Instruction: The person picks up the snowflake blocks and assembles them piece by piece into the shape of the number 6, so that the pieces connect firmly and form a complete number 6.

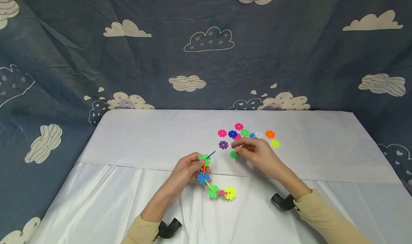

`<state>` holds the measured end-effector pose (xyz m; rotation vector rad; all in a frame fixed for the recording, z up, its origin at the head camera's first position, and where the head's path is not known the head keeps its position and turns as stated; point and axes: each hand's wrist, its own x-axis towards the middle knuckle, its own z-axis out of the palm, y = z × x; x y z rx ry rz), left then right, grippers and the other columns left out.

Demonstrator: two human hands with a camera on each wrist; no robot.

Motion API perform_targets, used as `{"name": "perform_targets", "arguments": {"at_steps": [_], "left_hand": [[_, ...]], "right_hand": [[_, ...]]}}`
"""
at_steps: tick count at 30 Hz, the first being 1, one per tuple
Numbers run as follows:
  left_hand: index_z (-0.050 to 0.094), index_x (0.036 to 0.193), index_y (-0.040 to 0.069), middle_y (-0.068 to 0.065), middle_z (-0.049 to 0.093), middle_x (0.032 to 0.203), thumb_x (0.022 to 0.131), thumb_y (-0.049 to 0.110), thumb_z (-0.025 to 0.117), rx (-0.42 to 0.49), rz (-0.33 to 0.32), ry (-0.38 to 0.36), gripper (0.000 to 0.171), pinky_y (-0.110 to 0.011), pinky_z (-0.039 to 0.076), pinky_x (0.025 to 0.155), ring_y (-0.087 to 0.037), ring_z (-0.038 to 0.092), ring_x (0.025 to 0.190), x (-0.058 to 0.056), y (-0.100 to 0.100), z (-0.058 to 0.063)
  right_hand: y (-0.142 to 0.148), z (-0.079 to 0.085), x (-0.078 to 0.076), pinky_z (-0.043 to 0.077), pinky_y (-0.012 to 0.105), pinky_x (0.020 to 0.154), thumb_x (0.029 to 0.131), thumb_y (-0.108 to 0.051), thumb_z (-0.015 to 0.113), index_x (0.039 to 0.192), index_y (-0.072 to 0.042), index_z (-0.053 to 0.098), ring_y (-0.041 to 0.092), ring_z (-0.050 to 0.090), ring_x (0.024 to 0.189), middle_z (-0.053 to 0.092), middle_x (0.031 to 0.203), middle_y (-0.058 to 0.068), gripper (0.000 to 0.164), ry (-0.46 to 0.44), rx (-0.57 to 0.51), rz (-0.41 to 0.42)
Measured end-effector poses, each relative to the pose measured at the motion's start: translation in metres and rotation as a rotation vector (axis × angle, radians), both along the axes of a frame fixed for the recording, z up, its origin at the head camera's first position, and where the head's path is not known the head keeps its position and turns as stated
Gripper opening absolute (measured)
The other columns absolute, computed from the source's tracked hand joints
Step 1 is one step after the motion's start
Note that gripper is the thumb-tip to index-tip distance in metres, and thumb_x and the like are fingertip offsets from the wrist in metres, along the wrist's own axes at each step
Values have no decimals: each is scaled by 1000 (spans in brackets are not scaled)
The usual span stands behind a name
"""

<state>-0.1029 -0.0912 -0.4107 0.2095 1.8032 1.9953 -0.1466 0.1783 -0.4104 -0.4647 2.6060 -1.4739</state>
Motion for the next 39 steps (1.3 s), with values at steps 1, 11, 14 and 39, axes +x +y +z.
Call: {"name": "perform_targets", "arguments": {"at_steps": [1, 11, 14, 39], "left_hand": [[53, 102, -3, -22, 65, 93, 103, 16, 48, 5, 0, 0, 20, -36, 57, 69, -21, 66, 72, 0, 0, 0], [54, 102, -2, -20, 66, 92, 102, 16, 49, -18, -8, 4, 18, -33, 55, 68, -20, 64, 75, -1, 1, -3], [54, 100, -1, -15, 64, 87, 102, 17, 49, -36, -10, 7, 18, -31, 52, 66, -20, 61, 74, 0, 1, -4], [57, 102, 0, -17, 63, 86, 101, 21, 58, -73, 33, 21, 22, -30, 53, 61, -20, 61, 68, 0, 5, -8]], "right_hand": [[3, 0, -1, 55, 28, 77, 94, -10, 67, 114, -11, 71, 22, 67, 87, 71, 104, 5, 20, 4, 23, -8], [12, -10, -8, 54, 37, 85, 90, -3, 69, 115, -11, 70, 18, 62, 94, 69, 109, 1, 27, 43, 224, 61], [10, -14, -10, 54, 34, 83, 89, -2, 69, 117, -11, 70, 17, 61, 91, 68, 109, 0, 29, 47, 263, 88], [0, -16, -18, 50, 29, 71, 81, -7, 81, 104, -19, 70, 16, 55, 82, 61, 87, -6, 28, 11, 373, 91]]}}
